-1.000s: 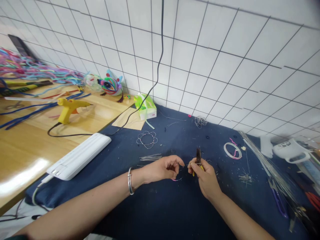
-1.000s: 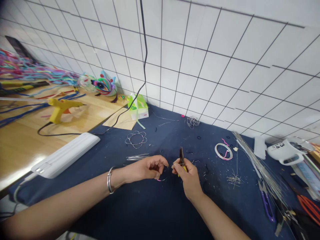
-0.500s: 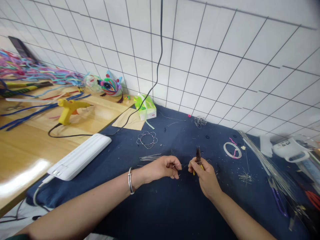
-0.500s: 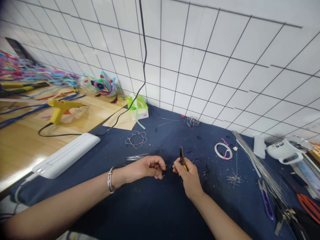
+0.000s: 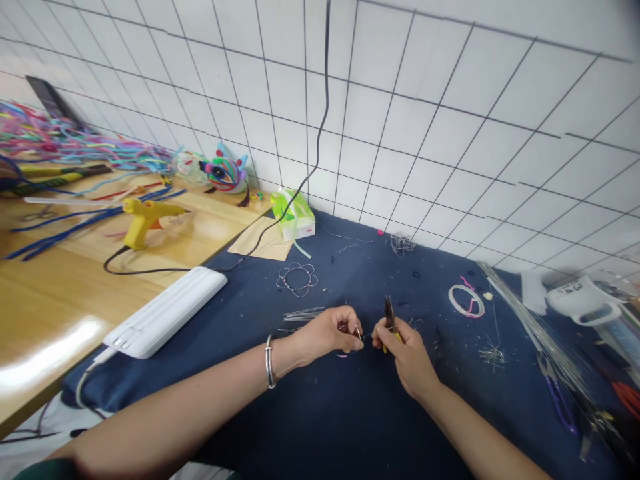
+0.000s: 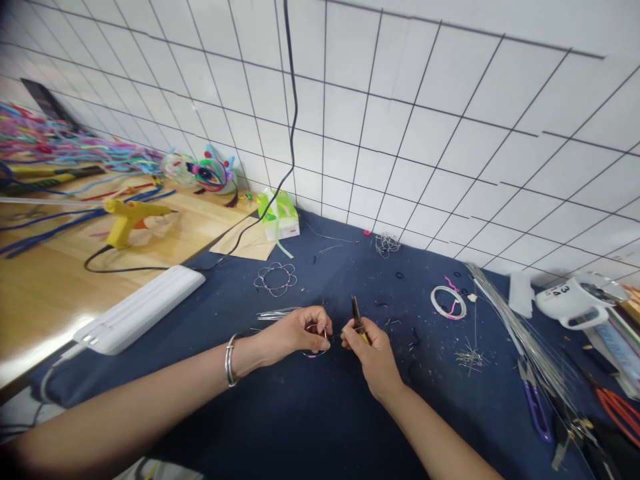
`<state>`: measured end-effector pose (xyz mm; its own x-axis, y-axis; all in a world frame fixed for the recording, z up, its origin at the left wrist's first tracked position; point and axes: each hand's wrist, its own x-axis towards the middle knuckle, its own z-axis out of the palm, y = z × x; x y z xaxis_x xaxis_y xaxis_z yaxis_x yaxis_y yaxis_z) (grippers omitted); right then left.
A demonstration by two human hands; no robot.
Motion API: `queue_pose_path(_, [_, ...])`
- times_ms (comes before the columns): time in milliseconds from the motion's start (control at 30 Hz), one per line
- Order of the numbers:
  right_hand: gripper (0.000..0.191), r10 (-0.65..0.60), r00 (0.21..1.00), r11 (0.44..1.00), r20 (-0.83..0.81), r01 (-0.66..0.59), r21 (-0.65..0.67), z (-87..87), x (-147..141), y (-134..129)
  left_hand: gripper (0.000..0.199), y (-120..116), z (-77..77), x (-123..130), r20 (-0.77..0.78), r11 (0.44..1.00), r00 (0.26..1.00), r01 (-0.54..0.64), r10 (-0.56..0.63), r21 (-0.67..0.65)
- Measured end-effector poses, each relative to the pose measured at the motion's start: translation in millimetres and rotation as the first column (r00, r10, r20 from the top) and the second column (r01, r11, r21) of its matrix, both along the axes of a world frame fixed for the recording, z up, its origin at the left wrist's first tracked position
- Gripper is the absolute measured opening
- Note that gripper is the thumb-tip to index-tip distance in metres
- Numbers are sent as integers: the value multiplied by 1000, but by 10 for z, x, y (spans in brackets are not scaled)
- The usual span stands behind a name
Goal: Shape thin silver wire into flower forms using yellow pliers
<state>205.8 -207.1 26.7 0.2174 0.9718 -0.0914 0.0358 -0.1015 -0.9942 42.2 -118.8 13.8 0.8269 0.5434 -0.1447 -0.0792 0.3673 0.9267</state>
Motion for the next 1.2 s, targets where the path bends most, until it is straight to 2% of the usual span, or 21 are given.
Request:
queue_pose_path(133, [22,26,1000,1000,-6,-26,-2,43,-34,-6,29,6,40,-6,-35,998,999,-6,8,57])
queue_pose_path(300, [22,47,999,999,-19,-48,-24,123,-71,-18,18,24,76,-37,-111,976,992,81,-59,204])
queue_pose_path(433, [22,39,996,999,-82,-42,-32,150,-86,-21,20,39,60,-57,-133,967,991,64,-32,248])
queue_pose_path(633, [24,13,979,996,-204,-31,-85,146,-94,22,22,45,67,-82,-74,987,989,134,-128,93])
queue_pose_path(767, [28,-22,977,995,-212,0,-105,145,-103,61,24,44,83,-105,-35,985,986,167,-166,34])
queue_pose_path(967, [25,-43,982,997,-182,31,-70,161,-122,76,21,50,83,-120,-15,989,988,151,-151,-5])
queue_pose_path(1200, [24,-91,988,996,-127,88,-34,162,-137,61,16,45,45,-113,60,989,997,51,-43,-138])
